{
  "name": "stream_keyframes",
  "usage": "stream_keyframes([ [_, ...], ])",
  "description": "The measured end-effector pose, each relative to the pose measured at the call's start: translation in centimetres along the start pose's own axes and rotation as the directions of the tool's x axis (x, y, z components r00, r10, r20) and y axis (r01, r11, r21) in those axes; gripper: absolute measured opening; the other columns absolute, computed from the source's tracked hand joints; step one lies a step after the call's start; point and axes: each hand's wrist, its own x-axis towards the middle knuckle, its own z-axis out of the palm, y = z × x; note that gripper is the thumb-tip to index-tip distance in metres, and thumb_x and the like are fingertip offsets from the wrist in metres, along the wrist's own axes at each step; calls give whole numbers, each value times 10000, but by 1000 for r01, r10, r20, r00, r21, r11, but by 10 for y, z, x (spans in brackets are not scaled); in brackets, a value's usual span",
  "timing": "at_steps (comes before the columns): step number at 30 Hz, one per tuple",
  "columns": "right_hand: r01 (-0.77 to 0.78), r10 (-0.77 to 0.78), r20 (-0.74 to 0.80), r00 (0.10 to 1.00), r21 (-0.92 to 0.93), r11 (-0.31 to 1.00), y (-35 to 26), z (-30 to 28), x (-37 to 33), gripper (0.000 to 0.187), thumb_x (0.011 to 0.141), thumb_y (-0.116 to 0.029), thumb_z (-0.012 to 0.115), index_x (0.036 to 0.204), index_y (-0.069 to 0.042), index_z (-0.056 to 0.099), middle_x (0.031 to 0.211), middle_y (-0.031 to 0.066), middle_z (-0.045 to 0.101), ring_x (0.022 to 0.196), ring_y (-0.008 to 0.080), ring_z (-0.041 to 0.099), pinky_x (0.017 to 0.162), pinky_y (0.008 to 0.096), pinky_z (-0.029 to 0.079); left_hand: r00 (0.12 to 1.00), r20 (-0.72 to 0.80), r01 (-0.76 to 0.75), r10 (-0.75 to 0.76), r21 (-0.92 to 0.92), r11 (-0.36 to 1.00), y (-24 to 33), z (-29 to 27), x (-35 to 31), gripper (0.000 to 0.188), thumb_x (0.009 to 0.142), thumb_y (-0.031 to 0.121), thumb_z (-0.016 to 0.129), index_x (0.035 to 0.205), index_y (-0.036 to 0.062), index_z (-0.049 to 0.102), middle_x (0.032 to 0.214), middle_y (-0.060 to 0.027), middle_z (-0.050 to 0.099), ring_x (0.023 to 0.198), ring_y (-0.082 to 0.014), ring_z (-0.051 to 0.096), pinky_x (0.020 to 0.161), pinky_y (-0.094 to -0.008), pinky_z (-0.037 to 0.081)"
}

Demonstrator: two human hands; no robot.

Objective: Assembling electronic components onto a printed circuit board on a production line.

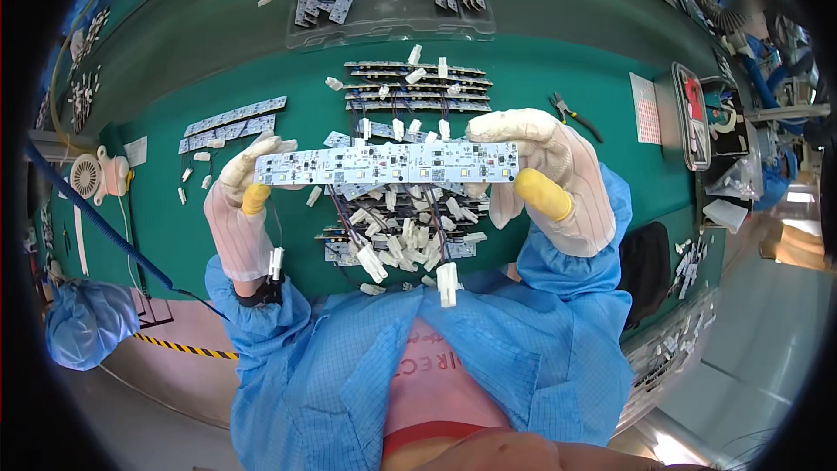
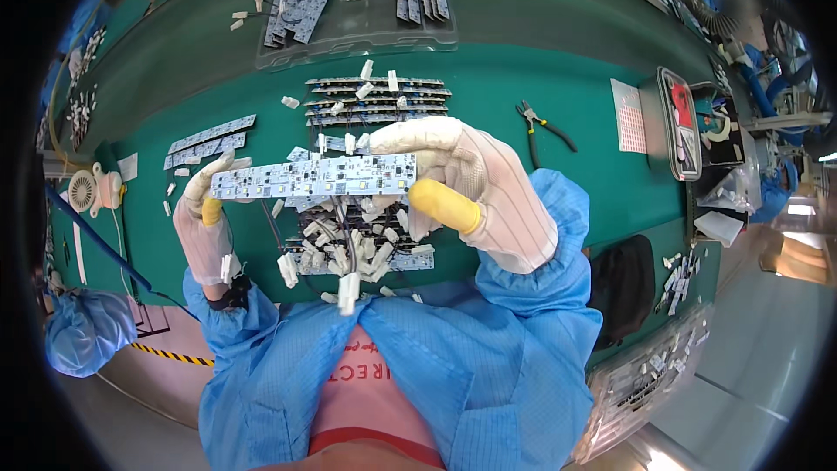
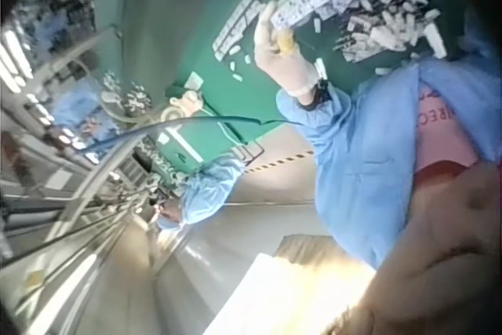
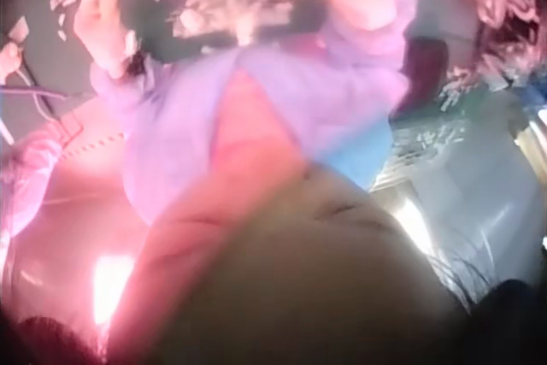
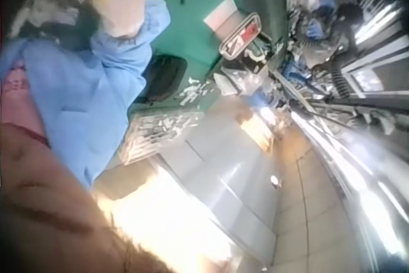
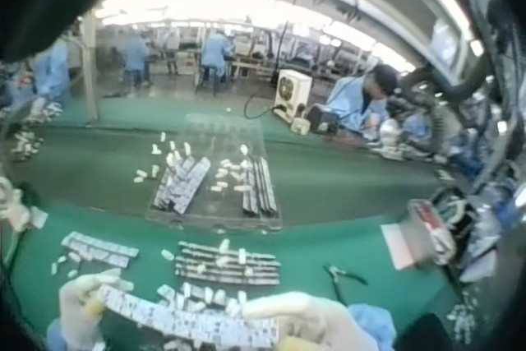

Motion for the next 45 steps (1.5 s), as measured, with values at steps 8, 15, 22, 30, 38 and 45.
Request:
stream_keyframes([
  [8,95,-107,-51,993,-204,974,8,-11,1,461,864,-341,637,1161,1,549,814,66,613,609,88,563,591,216,450,988,-127,-112,85,-223,968,1,7,-7,422,801,125,700,1165,-49,573,1016,-193,662,840,-199,653,744,-279,522],
  [15,79,-83,-70,994,-55,995,15,-11,5,486,844,-306,678,1171,25,536,885,82,621,617,86,564,546,192,453,988,-132,-121,82,-320,940,2,8,-9,448,790,123,708,1173,-60,564,1006,-197,661,830,-206,658,743,-288,529],
  [22,96,-99,-54,994,-58,994,16,-7,11,503,851,-340,665,1171,27,535,883,76,620,609,81,554,548,188,439,984,-158,-128,80,-326,937,8,4,-11,478,776,140,724,1173,-69,559,998,-202,660,810,-217,667,730,-294,544],
  [30,43,-68,-120,990,-199,979,27,-21,21,644,813,-436,674,1194,52,499,799,39,588,557,54,486,499,167,340,972,-33,-234,232,-187,954,17,5,-15,442,761,160,730,1124,-51,590,971,-182,667,863,-228,658,815,-348,514],
  [38,45,-86,-131,988,-292,955,30,-15,24,773,775,-607,619,1198,30,503,719,15,567,559,62,512,494,169,348,998,-7,-64,64,-223,973,23,3,-14,409,787,126,699,1140,-40,574,974,-172,665,851,-186,655,879,-338,475],
  [45,-20,-6,-180,984,-143,990,17,0,10,923,634,-553,788,1219,80,455,945,77,561,583,81,528,504,174,410,999,-49,-38,23,-328,944,12,4,-7,384,848,51,641,1200,-64,539,955,-154,664,825,-202,664,748,-265,524],
])
